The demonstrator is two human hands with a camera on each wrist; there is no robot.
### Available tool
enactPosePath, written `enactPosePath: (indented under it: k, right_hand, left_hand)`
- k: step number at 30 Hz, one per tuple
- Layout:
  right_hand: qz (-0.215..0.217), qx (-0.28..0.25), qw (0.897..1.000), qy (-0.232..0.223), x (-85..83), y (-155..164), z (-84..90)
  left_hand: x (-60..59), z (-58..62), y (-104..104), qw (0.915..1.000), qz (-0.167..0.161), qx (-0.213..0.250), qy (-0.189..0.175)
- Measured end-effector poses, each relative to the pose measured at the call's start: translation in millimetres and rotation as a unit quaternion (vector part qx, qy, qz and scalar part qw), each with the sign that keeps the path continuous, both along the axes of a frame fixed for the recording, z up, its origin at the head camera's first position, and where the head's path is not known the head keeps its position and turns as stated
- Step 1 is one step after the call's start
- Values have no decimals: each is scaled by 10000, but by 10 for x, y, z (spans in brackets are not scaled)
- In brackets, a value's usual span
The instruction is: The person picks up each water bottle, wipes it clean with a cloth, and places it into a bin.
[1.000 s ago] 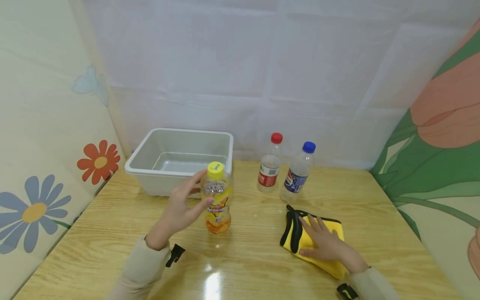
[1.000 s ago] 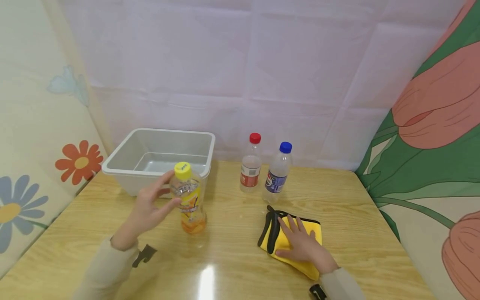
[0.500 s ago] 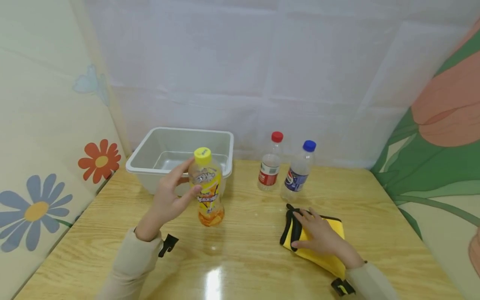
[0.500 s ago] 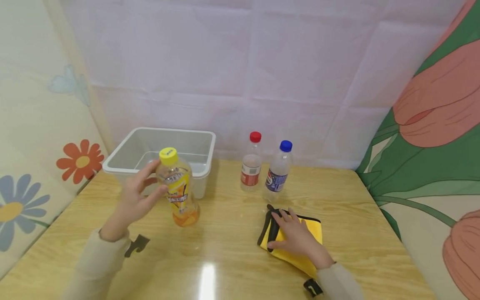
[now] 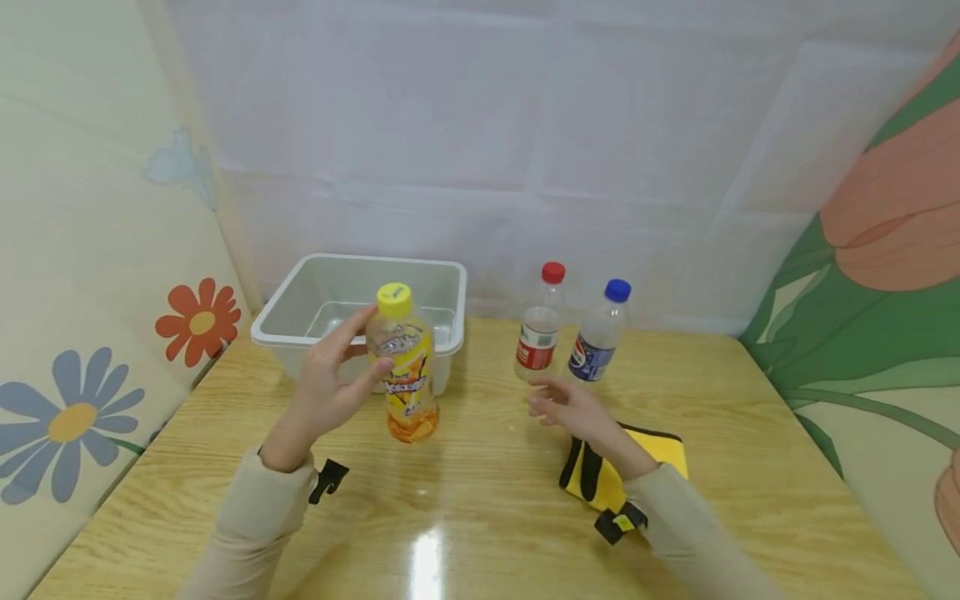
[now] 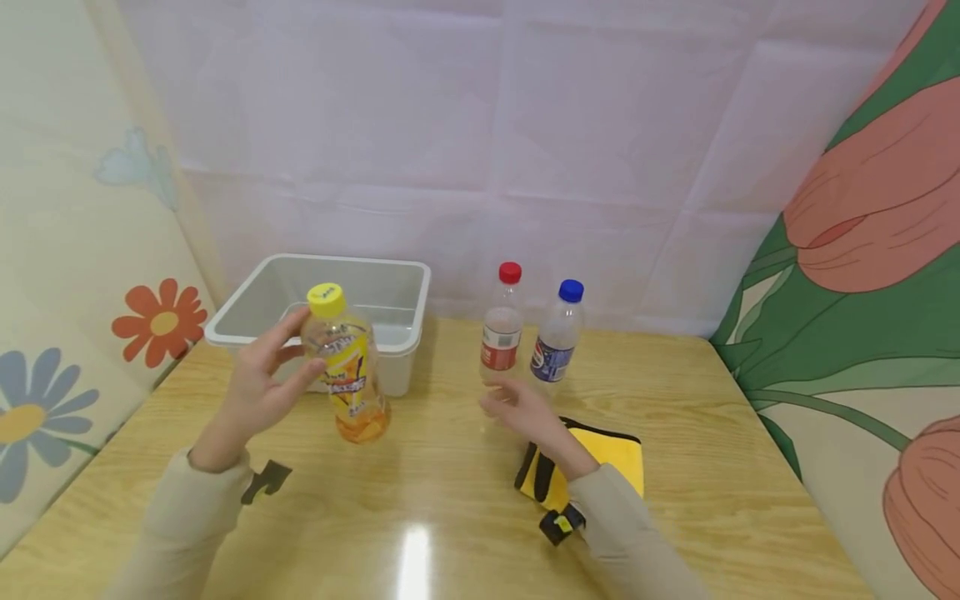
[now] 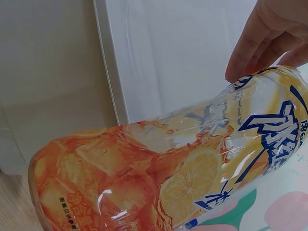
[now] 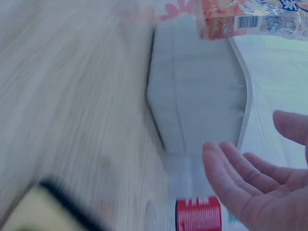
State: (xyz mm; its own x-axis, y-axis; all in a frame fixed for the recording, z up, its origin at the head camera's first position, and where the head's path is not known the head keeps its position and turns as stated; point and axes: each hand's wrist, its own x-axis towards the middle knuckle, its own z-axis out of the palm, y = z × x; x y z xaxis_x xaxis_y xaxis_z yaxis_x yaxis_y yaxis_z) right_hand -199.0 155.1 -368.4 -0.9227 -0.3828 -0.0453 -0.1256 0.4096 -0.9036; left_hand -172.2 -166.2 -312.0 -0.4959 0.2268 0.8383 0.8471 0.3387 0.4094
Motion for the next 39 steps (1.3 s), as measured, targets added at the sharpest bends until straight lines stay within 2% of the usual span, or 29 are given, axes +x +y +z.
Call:
enactPosePath:
  k: [3, 6, 13, 18, 24, 29, 39]
  right_hand:
    - [-60, -756, 9951, -636, -119, -162, 48]
    - [-78, -1251, 9867, -1033, -263, -318, 84]
    - [-265, -1609, 9745, -1538, -497, -586, 109]
    - [-307, -1741, 9689, -1730, -581, -744, 111]
    - [-349, -2202, 9555, -1930, -651, -919, 132]
    - [-538, -2393, 9473, -2062, -692, -1003, 116]
    - [-704, -2428, 9466, -2002, -749, -1082, 76]
  left_hand:
    - [-4, -2, -9, 10000, 15, 0, 8]
    - [-7, 1, -17, 10000, 50, -19, 17]
    - [-12, 14, -21, 10000, 44, -31, -7]
    - [-22, 33, -47, 10000, 39, -42, -6]
    - [-27, 61, -89, 10000, 50, -51, -37]
    - [-40, 94, -100, 9999, 89, -61, 0]
    - [-120, 224, -152, 9996, 105, -27, 276]
